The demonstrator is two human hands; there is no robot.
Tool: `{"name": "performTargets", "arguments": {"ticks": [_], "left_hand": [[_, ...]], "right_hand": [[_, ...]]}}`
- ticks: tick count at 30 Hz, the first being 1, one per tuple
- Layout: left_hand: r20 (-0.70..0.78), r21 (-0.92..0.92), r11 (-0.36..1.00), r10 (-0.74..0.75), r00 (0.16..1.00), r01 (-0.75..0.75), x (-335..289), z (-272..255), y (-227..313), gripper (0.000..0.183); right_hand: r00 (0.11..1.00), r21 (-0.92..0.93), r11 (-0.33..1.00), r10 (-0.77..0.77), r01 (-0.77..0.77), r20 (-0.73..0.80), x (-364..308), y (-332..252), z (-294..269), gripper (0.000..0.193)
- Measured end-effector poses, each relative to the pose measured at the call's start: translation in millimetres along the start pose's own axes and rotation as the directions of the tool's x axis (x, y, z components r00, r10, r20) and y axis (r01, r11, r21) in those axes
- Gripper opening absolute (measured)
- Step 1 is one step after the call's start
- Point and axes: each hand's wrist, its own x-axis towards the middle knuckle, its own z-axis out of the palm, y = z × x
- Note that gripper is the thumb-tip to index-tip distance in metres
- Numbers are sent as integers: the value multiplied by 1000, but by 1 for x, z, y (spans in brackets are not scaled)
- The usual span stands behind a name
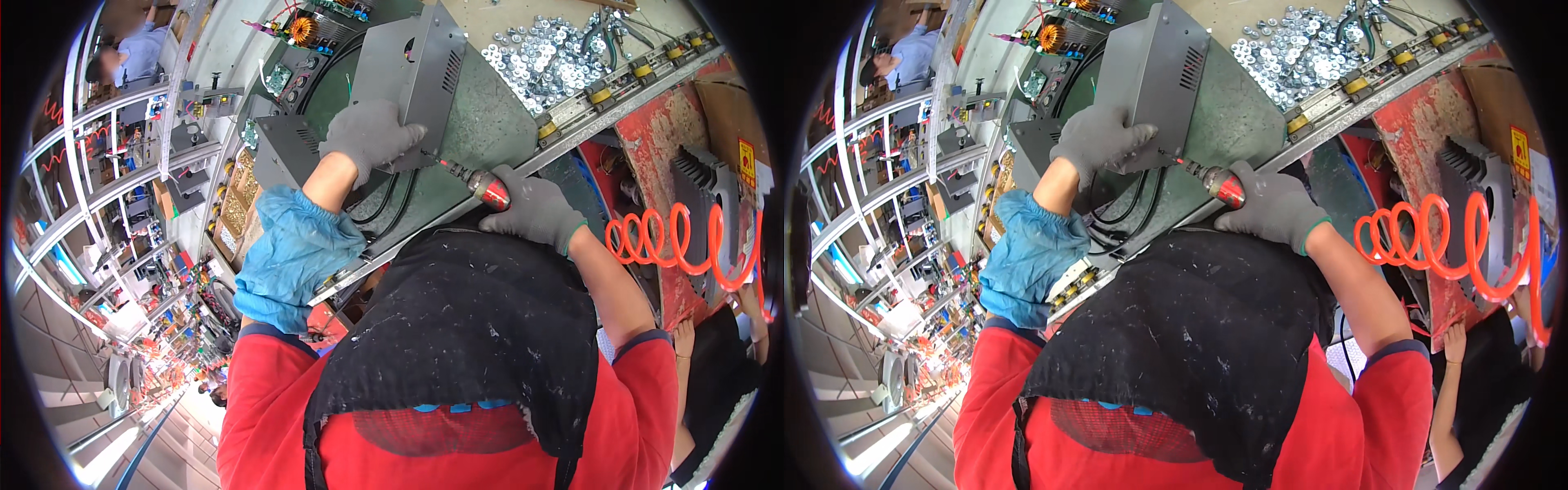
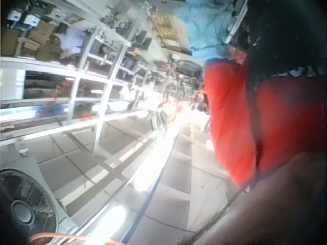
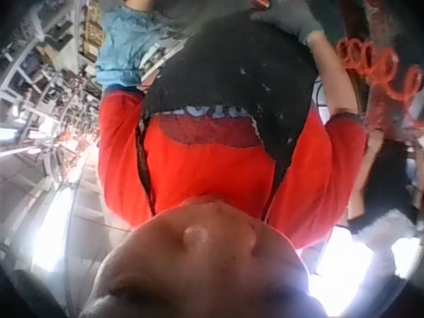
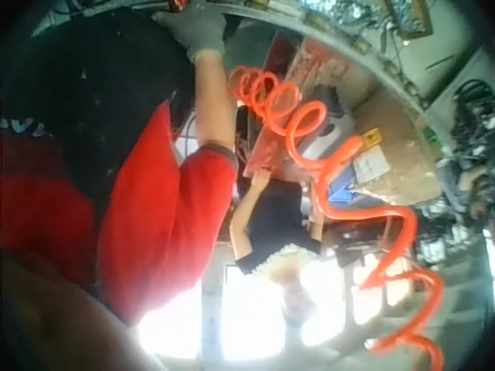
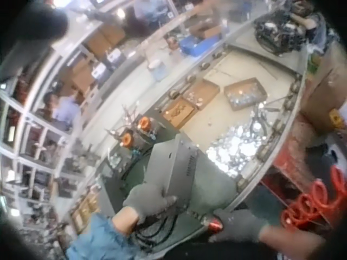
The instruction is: The person assembles an electronic device by using a pneumatic screwdriver to fasten screws into a metal casing. They handle circuit boards, wires, and metal plates, securing components inside the housing on a workbench.
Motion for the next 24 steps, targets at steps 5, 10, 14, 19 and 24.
{"name": "performTargets", "arguments": {"ticks": [5,10,14,19,24], "left_hand": [[127,-161,987,8,992,12,11,3,-8,45],[227,-404,914,150,962,-47,17,19,-14,46],[176,-549,829,238,955,-106,23,34,-28,47],[181,-521,852,160,970,-44,17,23,-27,46],[203,-523,852,145,968,-18,14,18,-23,44]], "right_hand": [[999,-53,999,-1,-1,-38,1,-2,2,70],[998,-255,967,-9,-9,-69,0,-5,-3,64],[992,-379,926,-52,3,-119,6,-3,1,55],[975,-475,880,-126,24,-185,10,-5,3,43],[974,-506,862,-129,17,-187,11,-7,2,42]]}}
